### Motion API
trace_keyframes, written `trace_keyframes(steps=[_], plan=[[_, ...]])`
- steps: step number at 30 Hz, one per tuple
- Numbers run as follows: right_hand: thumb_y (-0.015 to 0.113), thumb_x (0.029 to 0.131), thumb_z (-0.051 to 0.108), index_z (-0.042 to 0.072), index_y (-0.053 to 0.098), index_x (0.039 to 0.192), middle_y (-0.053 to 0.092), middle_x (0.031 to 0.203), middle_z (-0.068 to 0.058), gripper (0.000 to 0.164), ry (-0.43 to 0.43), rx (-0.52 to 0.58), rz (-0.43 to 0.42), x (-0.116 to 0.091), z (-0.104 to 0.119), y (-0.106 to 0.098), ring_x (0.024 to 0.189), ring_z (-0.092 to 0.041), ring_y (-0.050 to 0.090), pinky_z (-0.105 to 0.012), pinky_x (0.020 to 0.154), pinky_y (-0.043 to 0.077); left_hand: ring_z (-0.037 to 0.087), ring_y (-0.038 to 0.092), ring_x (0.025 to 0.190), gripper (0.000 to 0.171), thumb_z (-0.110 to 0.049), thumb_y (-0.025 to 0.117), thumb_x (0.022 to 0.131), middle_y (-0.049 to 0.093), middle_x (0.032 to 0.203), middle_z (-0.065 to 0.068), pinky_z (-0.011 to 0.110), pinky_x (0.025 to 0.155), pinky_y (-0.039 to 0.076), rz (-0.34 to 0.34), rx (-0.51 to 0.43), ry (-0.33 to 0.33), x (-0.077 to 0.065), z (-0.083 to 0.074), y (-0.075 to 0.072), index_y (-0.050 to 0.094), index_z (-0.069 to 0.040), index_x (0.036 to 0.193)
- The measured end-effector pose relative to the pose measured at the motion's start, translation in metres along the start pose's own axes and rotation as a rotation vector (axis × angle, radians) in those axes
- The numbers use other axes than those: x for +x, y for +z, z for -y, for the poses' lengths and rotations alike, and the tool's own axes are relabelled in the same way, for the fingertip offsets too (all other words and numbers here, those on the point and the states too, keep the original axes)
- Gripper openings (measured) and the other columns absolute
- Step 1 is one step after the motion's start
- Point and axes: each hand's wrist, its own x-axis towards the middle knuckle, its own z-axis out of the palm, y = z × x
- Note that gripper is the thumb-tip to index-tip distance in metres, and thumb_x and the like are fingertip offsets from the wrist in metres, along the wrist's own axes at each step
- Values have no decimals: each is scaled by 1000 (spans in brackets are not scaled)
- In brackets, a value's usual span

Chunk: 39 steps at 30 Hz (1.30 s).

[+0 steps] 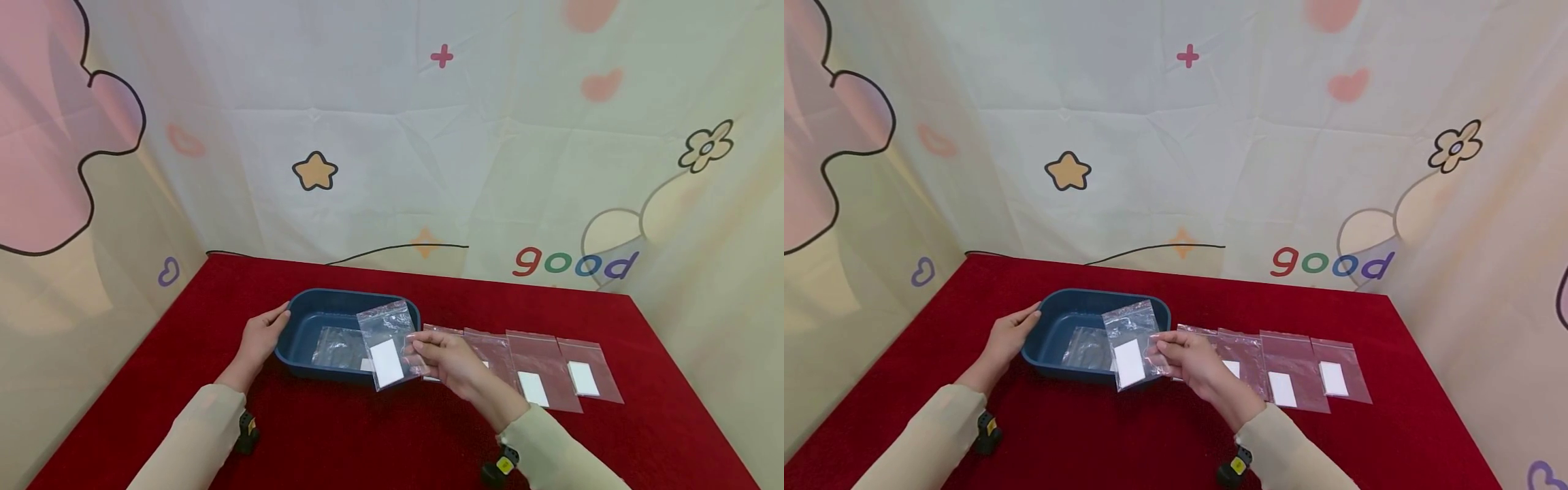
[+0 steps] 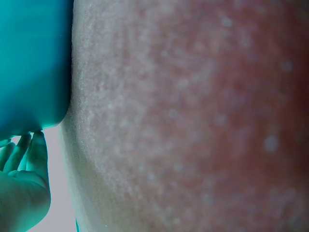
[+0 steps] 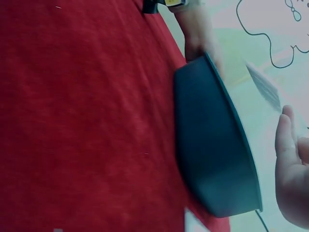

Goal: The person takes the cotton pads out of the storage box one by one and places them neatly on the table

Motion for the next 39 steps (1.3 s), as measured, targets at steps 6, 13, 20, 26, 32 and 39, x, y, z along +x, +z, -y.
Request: trace_keyframes(steps=[6, 13, 20, 26, 32, 39], plan=[[52, 106, 6, 6, 68, 117, 75, 94, 8, 19, -36, 65, 16, -13, -12, -3, 89, -2, 75, -16, 79, 61, 36, 32, 156, 48, -22, 46, 110, 38, 162, 18, 52, 125, 35, 9, -6, 4, 0, 0, 0, 41, -4, 155], [48, 106, 4, 19, 69, 105, 74, 94, 8, 26, -45, 136, 34, -28, -19, -9, 89, -2, 75, -16, 78, 61, 35, 33, 155, 48, -22, 47, 110, 39, 162, 18, 51, 125, 36, 3, -9, 0, 0, -2, 1, 41, -4, 155], [47, 107, 5, 21, 67, 102, 73, 93, 9, 26, -39, 171, 48, -44, -26, -22, 91, -2, 75, -17, 82, 61, 35, 33, 155, 48, -22, 47, 110, 39, 162, 18, 51, 125, 36, 2, -10, -2, 0, -2, 1, 42, -4, 155], [48, 107, 7, 21, 67, 104, 73, 94, 9, 23, 4, 182, 26, -55, -34, -32, 91, -2, 74, -17, 83, 61, 35, 32, 155, 48, -22, 47, 110, 39, 162, 17, 51, 125, 35, -5, -6, -10, -1, -3, 0, 42, -4, 154], [48, 107, 7, 21, 67, 104, 73, 95, 9, 24, 15, 188, 26, -64, -44, -40, 91, -2, 74, -18, 83, 61, 35, 32, 156, 48, -22, 46, 110, 38, 162, 17, 51, 125, 35, 0, -9, -11, -2, -1, 0, 41, -4, 155], [48, 108, 7, 21, 66, 106, 73, 97, 9, 23, -2, 202, 33, -71, -56, -47, 92, -2, 73, -17, 86, 60, 35, 34, 155, 48, -23, 48, 110, 40, 161, 17, 50, 125, 36, -9, 8, 1, 1, 1, 0, 43, -5, 154]])
